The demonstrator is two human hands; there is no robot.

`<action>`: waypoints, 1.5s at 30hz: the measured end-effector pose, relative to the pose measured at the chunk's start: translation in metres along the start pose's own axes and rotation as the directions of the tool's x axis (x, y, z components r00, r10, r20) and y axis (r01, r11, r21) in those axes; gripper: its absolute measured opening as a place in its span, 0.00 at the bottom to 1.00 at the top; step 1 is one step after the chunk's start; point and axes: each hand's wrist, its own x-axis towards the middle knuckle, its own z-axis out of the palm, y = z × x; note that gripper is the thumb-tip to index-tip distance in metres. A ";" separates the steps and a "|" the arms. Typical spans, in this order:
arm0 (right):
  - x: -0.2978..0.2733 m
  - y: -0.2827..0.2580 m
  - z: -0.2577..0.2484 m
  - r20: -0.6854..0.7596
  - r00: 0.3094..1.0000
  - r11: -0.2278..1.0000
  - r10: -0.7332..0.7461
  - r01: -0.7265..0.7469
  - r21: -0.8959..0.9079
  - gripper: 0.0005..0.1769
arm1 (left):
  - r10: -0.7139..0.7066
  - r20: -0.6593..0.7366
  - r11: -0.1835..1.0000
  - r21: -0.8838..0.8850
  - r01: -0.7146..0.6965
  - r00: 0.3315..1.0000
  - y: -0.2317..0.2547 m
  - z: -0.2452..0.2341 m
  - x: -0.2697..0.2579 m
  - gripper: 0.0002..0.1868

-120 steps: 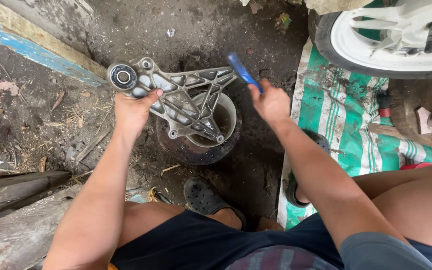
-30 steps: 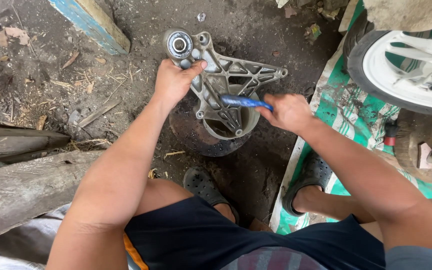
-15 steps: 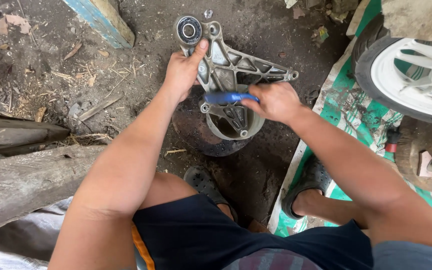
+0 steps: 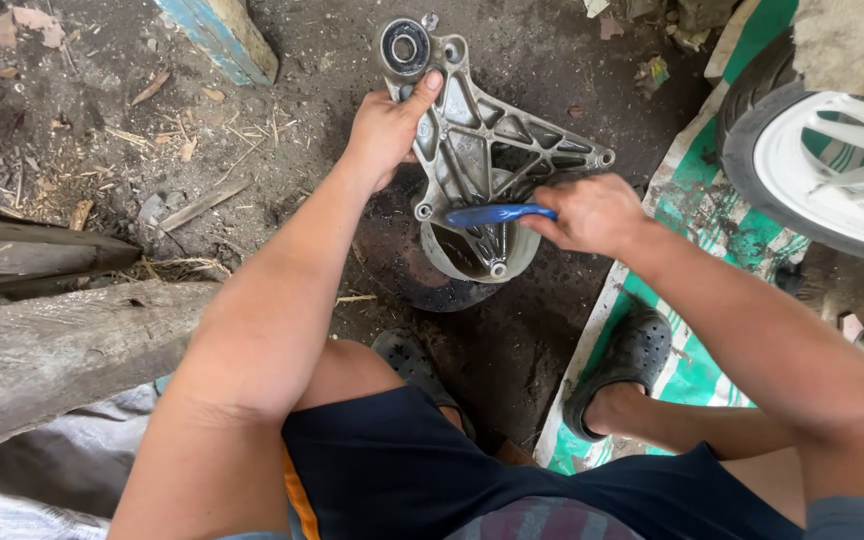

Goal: The person scrubs a metal motorcycle swingarm with a blue brush, dipping it into a bucket of liquid to clean the surface. They rotate the part to scrub different sides and the inner bearing area.

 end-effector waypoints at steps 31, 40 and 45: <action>0.011 -0.030 -0.011 -0.250 0.966 0.983 0.059 -0.014 0.181 0.25 | -0.109 0.054 0.988 -0.109 0.114 0.993 -0.003 -0.009 0.005 0.39; -0.016 0.000 0.020 0.054 0.998 0.999 0.028 -0.029 0.017 0.28 | -0.138 0.037 0.962 -0.234 0.143 0.990 -0.014 -0.016 0.009 0.61; 0.008 -0.050 -0.016 -0.082 0.989 0.980 0.120 -0.105 0.167 0.31 | -0.230 -0.018 0.934 -0.284 0.216 0.973 -0.018 -0.017 0.000 0.33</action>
